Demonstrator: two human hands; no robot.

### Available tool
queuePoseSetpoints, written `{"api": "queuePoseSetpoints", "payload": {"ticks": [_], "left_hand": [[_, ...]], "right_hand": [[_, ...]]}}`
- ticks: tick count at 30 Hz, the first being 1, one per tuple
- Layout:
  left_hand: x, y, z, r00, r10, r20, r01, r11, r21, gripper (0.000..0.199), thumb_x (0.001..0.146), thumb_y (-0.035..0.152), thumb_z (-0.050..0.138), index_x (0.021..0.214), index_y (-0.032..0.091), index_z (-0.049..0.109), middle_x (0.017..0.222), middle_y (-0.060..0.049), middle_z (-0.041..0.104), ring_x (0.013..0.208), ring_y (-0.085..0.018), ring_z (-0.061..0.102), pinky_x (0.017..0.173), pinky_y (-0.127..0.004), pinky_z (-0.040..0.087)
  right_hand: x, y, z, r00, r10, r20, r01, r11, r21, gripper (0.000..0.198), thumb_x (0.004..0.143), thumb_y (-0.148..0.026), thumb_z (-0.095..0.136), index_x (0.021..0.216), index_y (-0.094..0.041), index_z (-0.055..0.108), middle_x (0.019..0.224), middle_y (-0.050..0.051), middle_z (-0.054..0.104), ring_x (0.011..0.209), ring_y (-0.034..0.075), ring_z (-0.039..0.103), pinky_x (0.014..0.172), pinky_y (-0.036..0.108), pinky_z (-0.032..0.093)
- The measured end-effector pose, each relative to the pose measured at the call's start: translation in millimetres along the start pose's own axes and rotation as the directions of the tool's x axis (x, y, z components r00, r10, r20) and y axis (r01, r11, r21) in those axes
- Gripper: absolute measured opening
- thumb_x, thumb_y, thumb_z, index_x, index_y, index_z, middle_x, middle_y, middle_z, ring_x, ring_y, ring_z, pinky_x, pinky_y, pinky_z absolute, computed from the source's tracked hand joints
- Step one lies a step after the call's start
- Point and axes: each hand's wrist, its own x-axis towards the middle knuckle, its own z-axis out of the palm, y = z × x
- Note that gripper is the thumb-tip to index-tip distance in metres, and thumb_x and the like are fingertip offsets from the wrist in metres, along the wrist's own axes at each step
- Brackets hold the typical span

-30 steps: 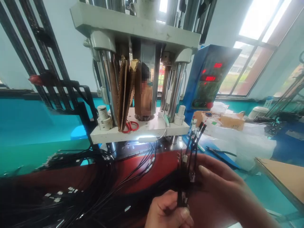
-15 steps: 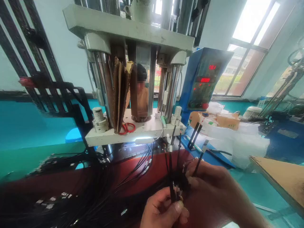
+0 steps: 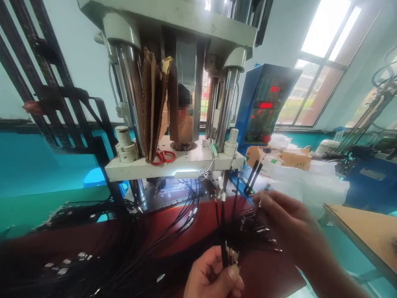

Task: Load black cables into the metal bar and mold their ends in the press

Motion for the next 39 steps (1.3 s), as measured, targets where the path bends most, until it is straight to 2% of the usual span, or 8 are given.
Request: {"api": "queuePoseSetpoints", "payload": {"ticks": [5,7,14,19,25,29,32,39], "left_hand": [[2,-1,-2,0.999,0.044,0.008,-0.044,0.999,-0.029,0.038,0.070,0.044,0.077,0.086,0.013,0.062,0.061,-0.005,0.066,0.053,-0.011,0.055,0.055,-0.022,0.040],[2,-1,-2,0.999,0.050,0.023,-0.049,0.998,-0.036,0.038,0.071,0.044,0.077,0.087,0.012,0.062,0.061,-0.005,0.066,0.052,-0.011,0.055,0.055,-0.023,0.040],[1,2,-2,1.000,0.026,-0.002,-0.026,0.999,-0.027,0.038,0.071,0.042,0.077,0.087,0.012,0.062,0.063,-0.007,0.067,0.055,-0.012,0.057,0.057,-0.023,0.040],[1,4,-2,0.999,0.030,-0.034,-0.032,0.998,-0.051,0.036,0.072,0.040,0.077,0.088,0.012,0.063,0.065,-0.007,0.068,0.057,-0.012,0.058,0.060,-0.024,0.042],[4,0,-4,0.999,0.031,-0.015,-0.032,0.997,-0.071,0.035,0.071,0.039,0.078,0.089,0.012,0.065,0.067,-0.006,0.067,0.060,-0.013,0.059,0.061,-0.026,0.043],[4,-1,-3,0.999,0.036,0.038,-0.032,0.995,-0.095,0.037,0.072,0.040,0.077,0.094,0.012,0.066,0.065,-0.006,0.066,0.059,-0.013,0.057,0.060,-0.025,0.041],[3,2,-1,0.997,0.062,0.045,-0.058,0.993,-0.101,0.037,0.071,0.040,0.077,0.093,0.011,0.068,0.067,-0.006,0.066,0.061,-0.012,0.057,0.064,-0.026,0.041],[4,18,0,0.990,0.059,-0.128,-0.080,0.984,-0.162,0.028,0.068,0.031,0.081,0.087,0.015,0.069,0.076,-0.005,0.068,0.066,-0.013,0.060,0.068,-0.026,0.044]], "right_hand": [[-5,14,-14,0.911,0.114,0.396,-0.085,0.992,-0.090,0.017,0.076,-0.031,0.077,0.087,-0.020,0.069,0.081,0.002,0.064,0.075,0.015,0.057,0.069,0.025,0.047],[-4,16,-17,0.891,0.112,0.440,-0.102,0.994,-0.048,0.029,0.075,-0.030,0.078,0.101,-0.023,0.068,0.092,0.003,0.066,0.087,0.019,0.060,0.078,0.029,0.048],[-2,6,-5,0.963,0.070,0.260,-0.064,0.997,-0.031,0.017,0.085,-0.036,0.067,0.088,-0.020,0.065,0.073,0.000,0.059,0.065,0.011,0.051,0.062,0.023,0.043],[-7,6,-10,0.909,-0.014,0.417,0.001,1.000,0.031,0.018,0.080,-0.032,0.072,0.076,-0.019,0.060,0.077,0.000,0.054,0.067,0.012,0.048,0.061,0.024,0.040],[-10,8,-8,0.932,0.091,0.350,-0.045,0.989,-0.138,0.027,0.088,-0.042,0.061,0.075,-0.018,0.058,0.068,-0.002,0.050,0.062,0.011,0.044,0.056,0.023,0.038],[-6,19,3,0.890,0.183,0.418,-0.156,0.983,-0.098,0.021,0.085,-0.039,0.067,0.090,-0.020,0.060,0.075,-0.001,0.060,0.067,0.013,0.055,0.062,0.026,0.045],[-7,28,8,0.881,0.211,0.424,-0.195,0.977,-0.081,0.017,0.084,-0.035,0.069,0.083,-0.020,0.061,0.071,-0.001,0.063,0.065,0.014,0.060,0.062,0.027,0.048],[-14,25,3,0.970,0.034,0.241,0.037,0.958,-0.283,0.015,0.081,-0.036,0.071,0.091,-0.025,0.071,0.086,0.003,0.070,0.077,0.019,0.064,0.069,0.029,0.052]]}}
